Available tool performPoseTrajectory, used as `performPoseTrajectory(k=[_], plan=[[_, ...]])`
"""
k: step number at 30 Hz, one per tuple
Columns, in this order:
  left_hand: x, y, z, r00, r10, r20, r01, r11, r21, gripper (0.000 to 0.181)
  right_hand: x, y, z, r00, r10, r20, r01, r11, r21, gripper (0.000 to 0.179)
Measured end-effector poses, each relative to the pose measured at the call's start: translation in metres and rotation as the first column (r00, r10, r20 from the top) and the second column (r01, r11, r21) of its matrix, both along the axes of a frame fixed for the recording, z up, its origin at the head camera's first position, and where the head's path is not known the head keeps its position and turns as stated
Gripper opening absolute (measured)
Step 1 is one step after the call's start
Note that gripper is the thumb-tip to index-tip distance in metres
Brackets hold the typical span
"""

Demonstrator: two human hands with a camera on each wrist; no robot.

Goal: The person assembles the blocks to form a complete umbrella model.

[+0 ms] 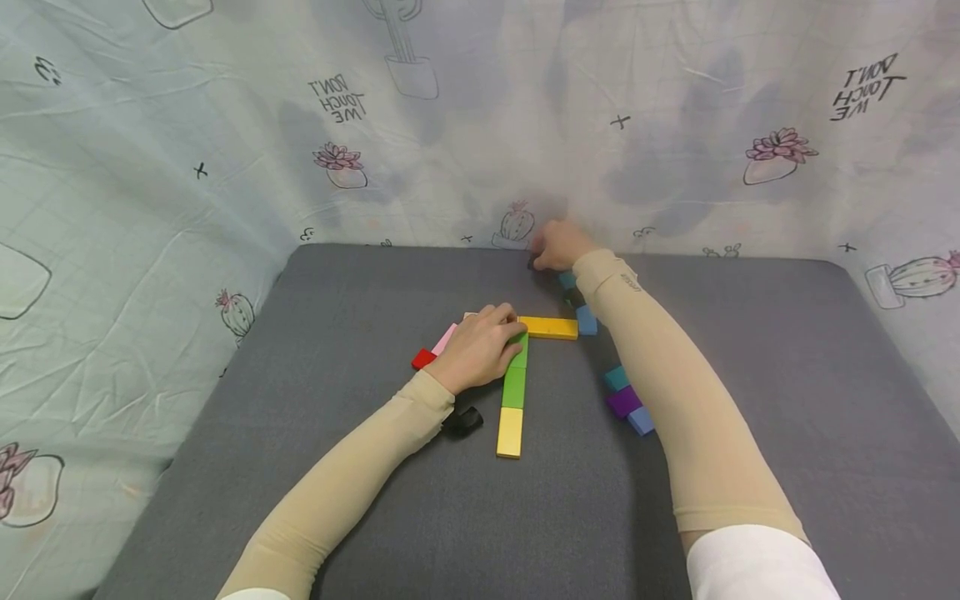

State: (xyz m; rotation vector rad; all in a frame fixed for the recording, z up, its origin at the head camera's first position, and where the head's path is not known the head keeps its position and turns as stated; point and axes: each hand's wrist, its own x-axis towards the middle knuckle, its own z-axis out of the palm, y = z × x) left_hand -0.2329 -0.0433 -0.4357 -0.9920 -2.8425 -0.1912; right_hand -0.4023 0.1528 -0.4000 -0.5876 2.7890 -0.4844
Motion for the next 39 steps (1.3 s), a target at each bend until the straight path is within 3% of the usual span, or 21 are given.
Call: performPoseTrajectory(k=[19,30,39], plan=[[0.0011,0.0007,-0.0018,1.0,-0.002,-0.01,0.002,1.0,0.002,0.028,0.0028,0.0001,0.0005,0.999,-0.006,0.034,0.007,1.0,-0.026,0.034],[-0.0008,0.0004,-0.002,1.0,-0.002,-0.002,0.002,1.0,0.003,0.028,0.0009,0.0018,-0.0006,1.0,0.024,0.012,-0.023,0.999,-0.032,0.032],[-0.0008,0.0004,-0.0018,1.0,0.0,-0.009,0.0,1.0,-0.006,0.028,0.0023,0.0008,-0.0006,1.0,0.001,0.015,-0.001,1.0,-0.029,0.032]])
